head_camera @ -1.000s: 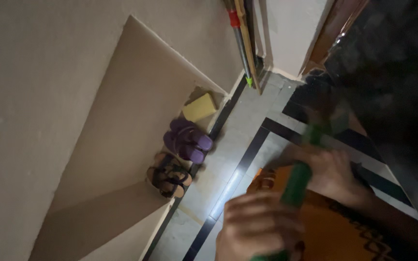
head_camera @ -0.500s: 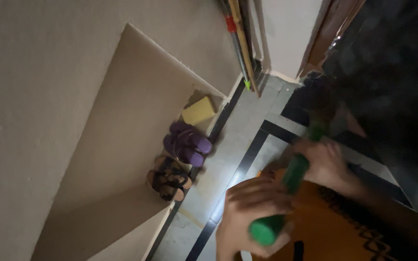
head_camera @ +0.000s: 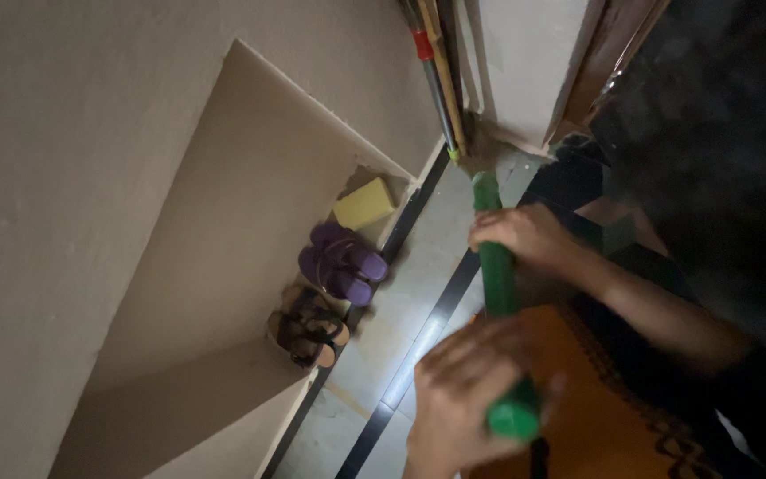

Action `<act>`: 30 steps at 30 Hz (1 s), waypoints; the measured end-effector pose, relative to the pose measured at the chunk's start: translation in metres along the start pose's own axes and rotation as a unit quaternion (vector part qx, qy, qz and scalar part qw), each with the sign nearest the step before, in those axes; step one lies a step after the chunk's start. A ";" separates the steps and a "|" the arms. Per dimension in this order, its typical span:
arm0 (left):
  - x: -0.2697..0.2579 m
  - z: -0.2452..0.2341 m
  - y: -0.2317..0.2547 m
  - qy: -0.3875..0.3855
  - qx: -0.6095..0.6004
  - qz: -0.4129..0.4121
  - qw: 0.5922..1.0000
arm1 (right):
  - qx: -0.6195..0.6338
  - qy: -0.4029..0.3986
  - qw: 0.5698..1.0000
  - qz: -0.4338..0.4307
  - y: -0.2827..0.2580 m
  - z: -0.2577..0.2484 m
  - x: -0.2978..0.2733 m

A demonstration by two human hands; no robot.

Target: The person sweeps debris from the floor using a handheld broom, focusing on edges and corners, and later adjusts the broom's handle by hand.

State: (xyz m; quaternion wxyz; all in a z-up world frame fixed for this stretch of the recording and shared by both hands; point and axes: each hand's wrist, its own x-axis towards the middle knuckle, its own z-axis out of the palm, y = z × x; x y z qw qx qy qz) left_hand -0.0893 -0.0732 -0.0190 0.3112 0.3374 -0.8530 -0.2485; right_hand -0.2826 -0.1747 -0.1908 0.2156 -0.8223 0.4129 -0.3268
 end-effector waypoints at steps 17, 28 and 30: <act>0.019 -0.006 -0.030 -0.085 -0.142 0.001 0.986 | -0.052 -0.056 0.949 0.307 -0.007 0.013 -0.107; -0.005 -0.036 -0.002 -0.021 -0.045 0.094 0.994 | 0.040 -0.023 0.989 0.143 -0.055 0.001 -0.044; -0.004 -0.034 0.003 -0.060 -0.018 0.030 0.998 | 0.065 -0.043 0.983 0.166 -0.048 -0.005 -0.019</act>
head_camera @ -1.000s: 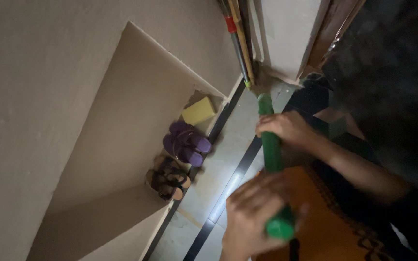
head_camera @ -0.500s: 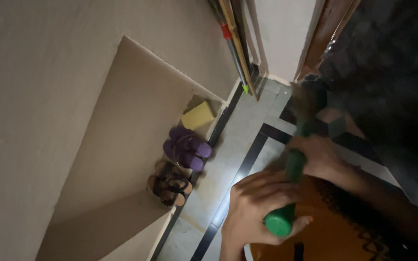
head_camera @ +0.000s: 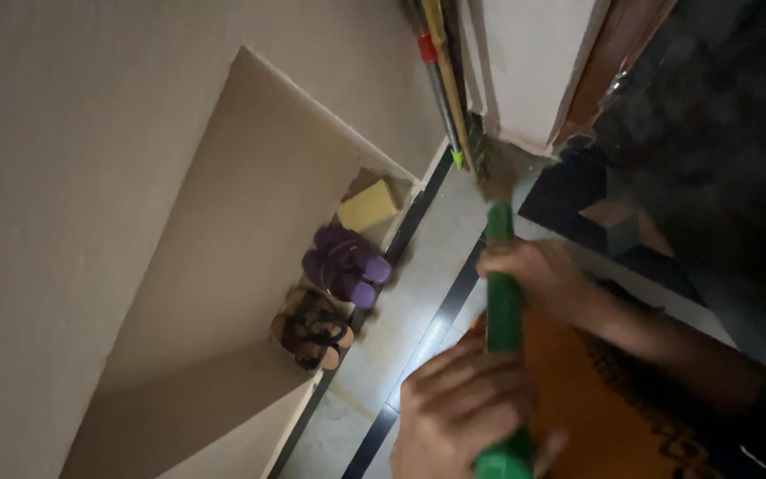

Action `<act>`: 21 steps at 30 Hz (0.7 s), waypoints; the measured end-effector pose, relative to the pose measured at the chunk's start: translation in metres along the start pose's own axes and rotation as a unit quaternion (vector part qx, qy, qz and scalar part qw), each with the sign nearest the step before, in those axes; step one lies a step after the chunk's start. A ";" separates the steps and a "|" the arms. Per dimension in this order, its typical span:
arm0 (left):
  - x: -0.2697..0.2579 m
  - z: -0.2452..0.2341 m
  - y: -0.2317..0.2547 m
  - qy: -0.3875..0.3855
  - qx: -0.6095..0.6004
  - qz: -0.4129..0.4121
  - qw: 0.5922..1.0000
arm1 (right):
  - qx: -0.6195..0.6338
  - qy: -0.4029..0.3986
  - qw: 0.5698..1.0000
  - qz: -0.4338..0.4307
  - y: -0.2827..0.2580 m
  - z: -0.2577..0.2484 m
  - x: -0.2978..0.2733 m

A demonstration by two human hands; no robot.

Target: The person sweeps debris from the floor using a handheld broom, focusing on edges and corners, and later adjusts the broom's handle by hand.

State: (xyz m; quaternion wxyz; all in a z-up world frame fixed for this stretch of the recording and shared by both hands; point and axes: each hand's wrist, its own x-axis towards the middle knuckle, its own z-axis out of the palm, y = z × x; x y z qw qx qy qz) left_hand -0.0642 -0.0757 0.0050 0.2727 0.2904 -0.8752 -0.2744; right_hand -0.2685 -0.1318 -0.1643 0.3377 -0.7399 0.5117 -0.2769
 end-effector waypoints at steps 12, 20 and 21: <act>0.017 0.032 -0.032 -0.045 -0.046 -0.014 0.998 | -0.046 0.037 0.991 0.119 0.052 0.010 -0.034; 0.003 0.003 -0.016 0.000 -0.131 0.087 0.988 | -0.129 0.093 0.982 0.106 0.027 0.006 -0.074; 0.000 0.000 -0.011 0.017 -0.132 0.119 0.984 | -0.143 0.132 0.979 0.062 0.020 0.004 -0.076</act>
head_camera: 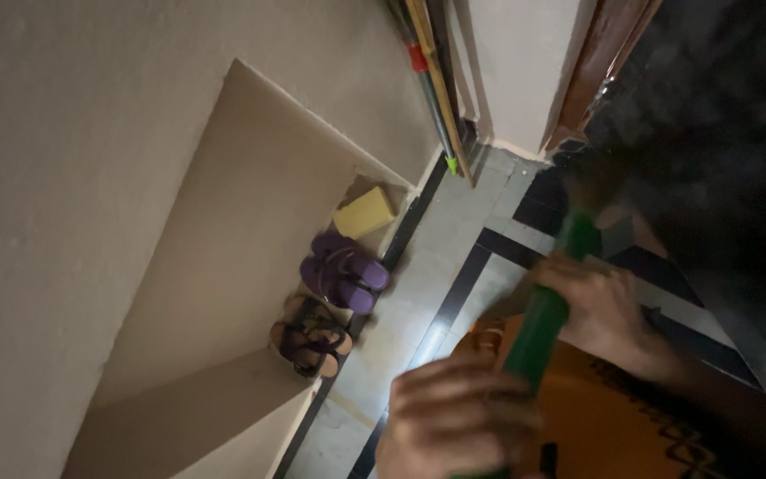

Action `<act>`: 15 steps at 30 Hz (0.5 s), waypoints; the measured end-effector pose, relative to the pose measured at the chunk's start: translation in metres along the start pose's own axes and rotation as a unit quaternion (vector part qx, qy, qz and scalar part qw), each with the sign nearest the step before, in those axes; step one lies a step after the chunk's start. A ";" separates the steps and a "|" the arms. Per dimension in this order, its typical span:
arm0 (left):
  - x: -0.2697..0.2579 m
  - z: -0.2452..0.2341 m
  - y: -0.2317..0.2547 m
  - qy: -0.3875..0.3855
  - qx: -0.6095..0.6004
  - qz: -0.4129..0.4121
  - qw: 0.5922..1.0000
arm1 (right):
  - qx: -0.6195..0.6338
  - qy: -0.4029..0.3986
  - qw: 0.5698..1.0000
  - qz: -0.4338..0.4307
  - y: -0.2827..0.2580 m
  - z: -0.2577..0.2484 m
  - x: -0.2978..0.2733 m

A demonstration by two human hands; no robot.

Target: The person sweeps debris from the floor using a handheld broom, focusing on edges and corners, and later adjusts the broom's handle by hand.

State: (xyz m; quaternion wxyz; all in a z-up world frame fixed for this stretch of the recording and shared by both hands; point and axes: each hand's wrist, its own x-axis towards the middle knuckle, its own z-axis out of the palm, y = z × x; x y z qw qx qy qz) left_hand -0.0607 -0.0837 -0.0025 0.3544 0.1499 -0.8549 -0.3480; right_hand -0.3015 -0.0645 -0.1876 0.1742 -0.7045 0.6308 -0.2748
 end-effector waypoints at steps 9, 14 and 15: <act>0.019 0.028 -0.023 -0.038 0.100 -0.101 0.989 | 0.018 -0.070 0.995 0.067 0.024 0.027 0.039; 0.019 0.016 0.008 -0.031 0.043 -0.094 0.994 | 0.012 0.026 1.000 0.009 0.011 0.000 0.016; 0.017 0.010 0.015 -0.018 0.035 -0.086 0.996 | 0.019 0.035 0.999 0.006 0.002 -0.006 0.014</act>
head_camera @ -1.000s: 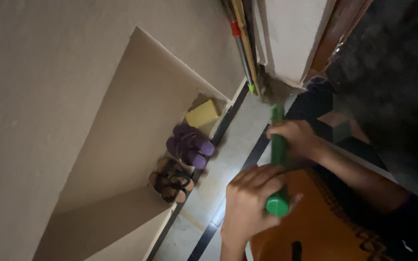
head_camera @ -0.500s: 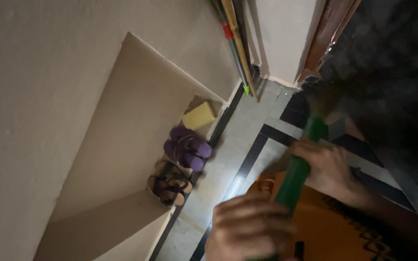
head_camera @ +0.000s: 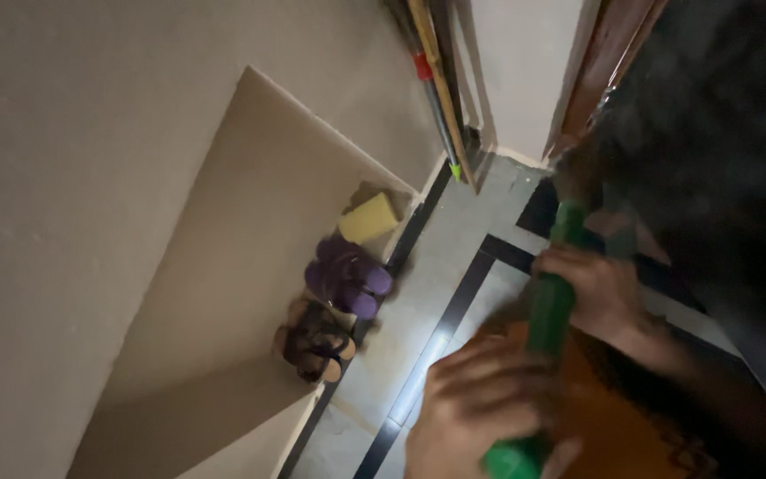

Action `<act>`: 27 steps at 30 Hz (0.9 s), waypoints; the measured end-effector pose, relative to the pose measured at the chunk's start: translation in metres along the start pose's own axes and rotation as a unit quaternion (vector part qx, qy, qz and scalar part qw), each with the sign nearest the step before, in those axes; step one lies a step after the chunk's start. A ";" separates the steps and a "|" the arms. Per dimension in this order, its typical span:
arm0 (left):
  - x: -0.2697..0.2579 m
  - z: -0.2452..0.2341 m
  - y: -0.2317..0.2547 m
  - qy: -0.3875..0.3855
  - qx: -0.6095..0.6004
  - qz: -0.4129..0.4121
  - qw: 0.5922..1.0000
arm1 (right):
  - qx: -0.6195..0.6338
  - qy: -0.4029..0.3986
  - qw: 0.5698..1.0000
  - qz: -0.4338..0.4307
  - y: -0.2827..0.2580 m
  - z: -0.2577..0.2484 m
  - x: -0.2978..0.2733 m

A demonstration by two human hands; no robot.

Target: The person sweeps debris from the floor using a handheld broom, focusing on edges and corners, and later adjusts the broom's handle by hand.

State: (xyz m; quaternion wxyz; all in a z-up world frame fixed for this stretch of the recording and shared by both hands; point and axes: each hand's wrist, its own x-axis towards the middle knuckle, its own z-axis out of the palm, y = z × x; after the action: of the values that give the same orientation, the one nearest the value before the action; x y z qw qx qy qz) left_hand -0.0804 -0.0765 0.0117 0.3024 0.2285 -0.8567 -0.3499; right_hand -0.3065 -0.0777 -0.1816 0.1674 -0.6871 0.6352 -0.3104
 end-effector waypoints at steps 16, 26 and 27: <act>0.011 -0.009 -0.009 0.012 -0.067 -0.061 0.996 | -0.020 -0.084 0.995 0.044 -0.005 -0.002 0.023; 0.051 0.015 -0.031 0.005 -0.011 -0.046 0.999 | 0.053 -0.165 0.978 0.114 0.028 0.000 0.038; 0.059 0.019 -0.032 0.006 -0.014 -0.047 0.999 | 0.057 -0.180 0.973 0.132 0.038 -0.002 0.036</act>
State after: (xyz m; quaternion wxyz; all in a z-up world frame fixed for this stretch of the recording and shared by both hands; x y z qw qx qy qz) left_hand -0.1291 -0.1244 -0.0016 0.2941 0.2668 -0.8378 -0.3747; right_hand -0.3368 -0.1178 -0.1957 0.3573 -0.6312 0.6610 -0.1924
